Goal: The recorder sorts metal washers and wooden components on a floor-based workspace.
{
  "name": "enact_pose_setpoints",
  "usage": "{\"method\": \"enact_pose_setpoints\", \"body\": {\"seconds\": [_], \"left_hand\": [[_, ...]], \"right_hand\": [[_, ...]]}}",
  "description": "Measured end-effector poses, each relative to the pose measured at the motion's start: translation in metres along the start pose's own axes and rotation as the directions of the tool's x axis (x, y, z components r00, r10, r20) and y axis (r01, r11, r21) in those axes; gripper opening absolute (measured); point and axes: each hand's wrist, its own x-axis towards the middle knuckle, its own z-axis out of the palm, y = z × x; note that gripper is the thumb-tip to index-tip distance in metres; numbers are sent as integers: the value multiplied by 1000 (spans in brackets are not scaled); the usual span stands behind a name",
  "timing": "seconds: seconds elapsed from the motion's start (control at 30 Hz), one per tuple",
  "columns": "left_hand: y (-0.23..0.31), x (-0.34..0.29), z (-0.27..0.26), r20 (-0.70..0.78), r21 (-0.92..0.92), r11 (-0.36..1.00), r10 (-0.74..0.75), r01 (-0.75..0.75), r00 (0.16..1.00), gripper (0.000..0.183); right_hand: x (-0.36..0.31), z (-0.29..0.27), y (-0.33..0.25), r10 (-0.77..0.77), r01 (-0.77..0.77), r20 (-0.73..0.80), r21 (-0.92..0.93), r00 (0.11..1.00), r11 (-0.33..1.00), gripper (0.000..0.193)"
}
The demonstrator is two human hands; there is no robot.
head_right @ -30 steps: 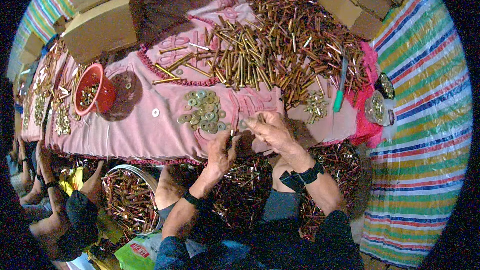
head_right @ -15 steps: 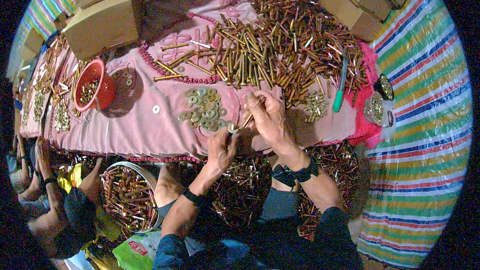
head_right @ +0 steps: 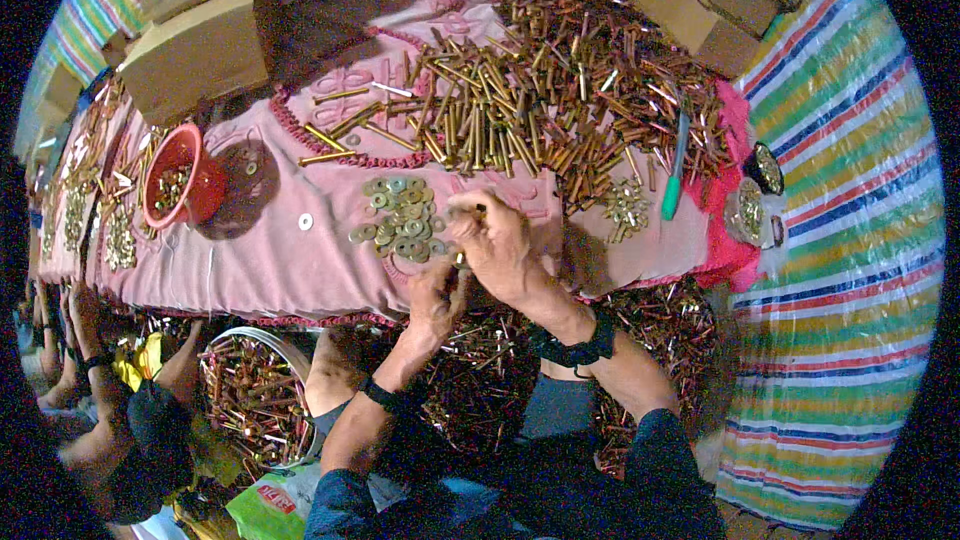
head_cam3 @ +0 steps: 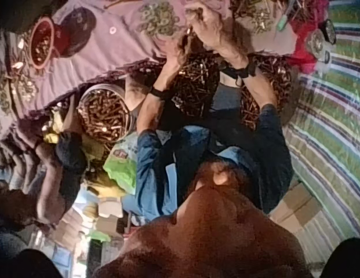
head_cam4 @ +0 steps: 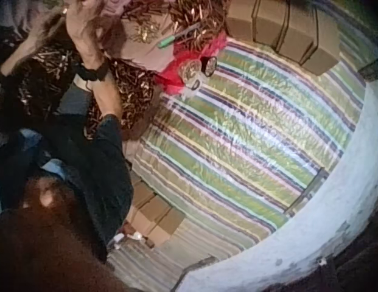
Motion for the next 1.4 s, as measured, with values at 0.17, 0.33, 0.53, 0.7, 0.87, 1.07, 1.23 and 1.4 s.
{"method": "enact_pose_setpoints", "body": {"seconds": [0.17,0.33,0.53,0.7,0.87,1.07,1.23,1.4], "left_hand": [[5,3,0,-154,-153,968,177,-200,972,58],[-11,-7,3,-134,-92,982,151,-164,979,39],[-16,-9,6,-89,87,994,81,-73,993,27],[-7,-6,3,-128,64,993,105,-97,986,24],[-1,0,11,-151,8,996,93,-93,984,31],[-5,-2,14,-162,-19,996,86,-90,983,35],[-13,-7,9,-126,7,990,138,-139,982,34],[-8,-1,7,-98,-22,979,200,-203,975,37]], "right_hand": [[-10,7,8,-38,58,119,-175,992,983,32],[-31,11,21,-101,156,194,-290,976,944,34],[-55,-73,69,-33,-97,-271,-453,962,886,15],[-45,-147,82,49,-216,-219,-853,974,475,20],[-38,-181,114,74,-112,-90,-913,993,393,21],[-37,-146,103,182,-199,-81,-480,980,854,18],[-36,-68,44,250,-257,82,85,965,963,26],[-27,-37,24,192,-230,231,151,954,961,24]]}}
